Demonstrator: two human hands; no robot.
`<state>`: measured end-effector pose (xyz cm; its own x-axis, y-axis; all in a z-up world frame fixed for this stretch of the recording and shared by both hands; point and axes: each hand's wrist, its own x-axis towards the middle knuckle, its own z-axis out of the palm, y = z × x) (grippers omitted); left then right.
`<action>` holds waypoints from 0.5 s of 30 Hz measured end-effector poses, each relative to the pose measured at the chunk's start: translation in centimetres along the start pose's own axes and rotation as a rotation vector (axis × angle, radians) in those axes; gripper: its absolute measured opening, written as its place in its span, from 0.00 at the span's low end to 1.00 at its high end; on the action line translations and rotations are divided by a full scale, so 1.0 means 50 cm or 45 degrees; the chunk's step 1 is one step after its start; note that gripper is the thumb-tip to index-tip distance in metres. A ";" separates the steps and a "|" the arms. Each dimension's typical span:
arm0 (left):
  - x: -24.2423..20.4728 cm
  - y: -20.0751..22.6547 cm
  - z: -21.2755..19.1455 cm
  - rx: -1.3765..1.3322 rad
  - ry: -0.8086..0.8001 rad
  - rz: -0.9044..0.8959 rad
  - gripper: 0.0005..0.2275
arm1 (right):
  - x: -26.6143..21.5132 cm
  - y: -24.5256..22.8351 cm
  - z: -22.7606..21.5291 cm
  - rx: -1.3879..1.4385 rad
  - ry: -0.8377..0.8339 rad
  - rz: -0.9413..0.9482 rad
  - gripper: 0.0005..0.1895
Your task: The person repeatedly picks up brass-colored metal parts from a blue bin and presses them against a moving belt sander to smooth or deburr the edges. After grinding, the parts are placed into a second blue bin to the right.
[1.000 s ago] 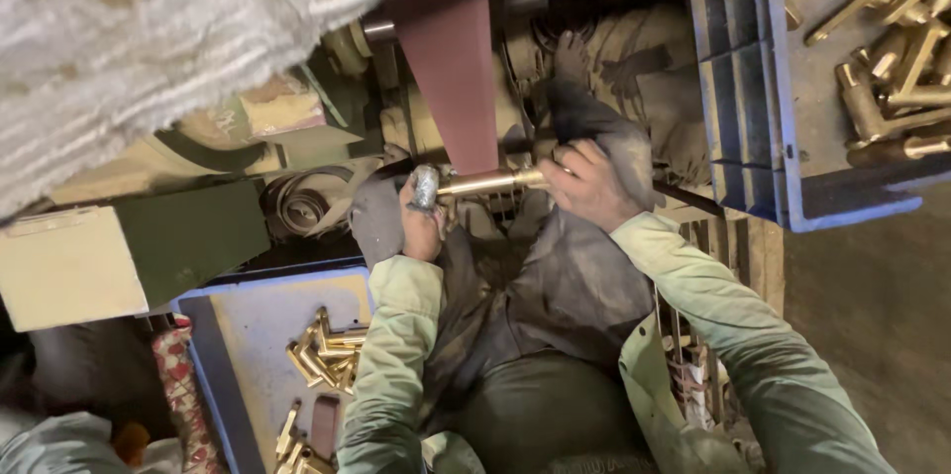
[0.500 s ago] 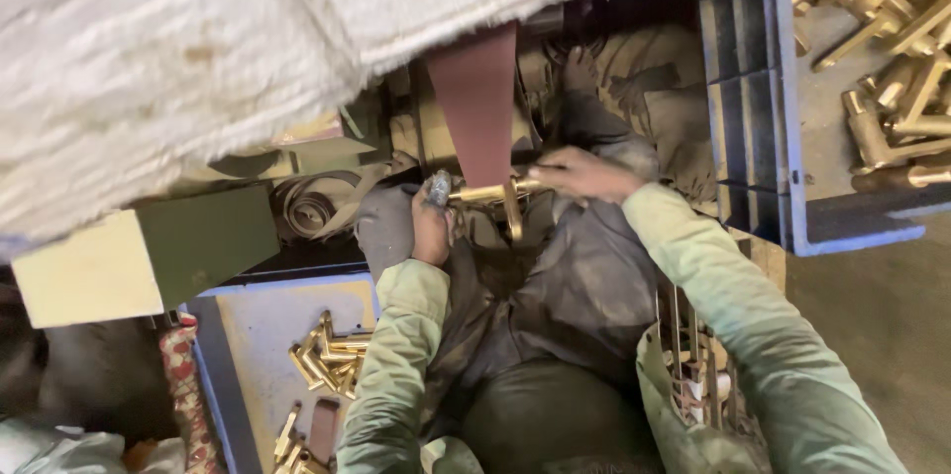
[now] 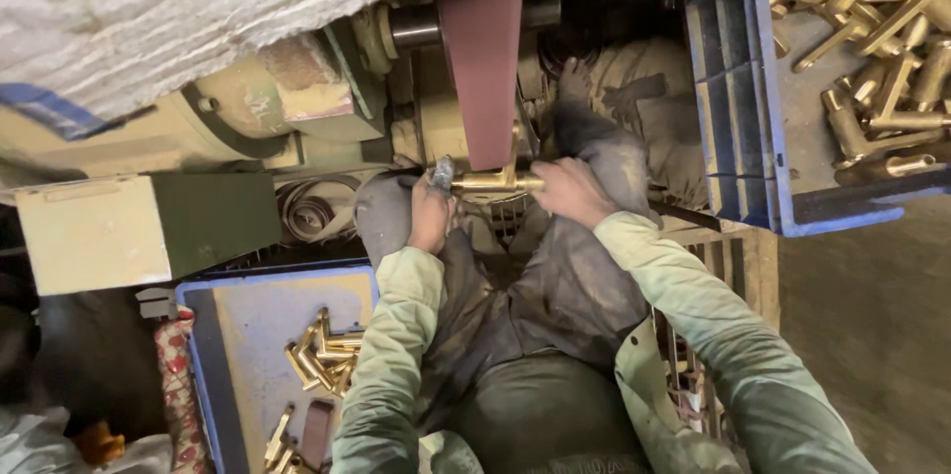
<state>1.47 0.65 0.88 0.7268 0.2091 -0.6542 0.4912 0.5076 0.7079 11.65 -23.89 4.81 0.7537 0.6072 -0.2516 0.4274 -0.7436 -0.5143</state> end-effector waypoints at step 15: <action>0.020 -0.044 0.020 -0.226 0.060 -0.156 0.07 | 0.048 0.016 -0.012 -0.165 -0.069 0.212 0.18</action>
<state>1.59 -1.09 -1.08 0.6413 0.1734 -0.7474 0.4794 0.6701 0.5668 14.08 -23.20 4.31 0.7928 0.4846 -0.3697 0.3624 -0.8625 -0.3533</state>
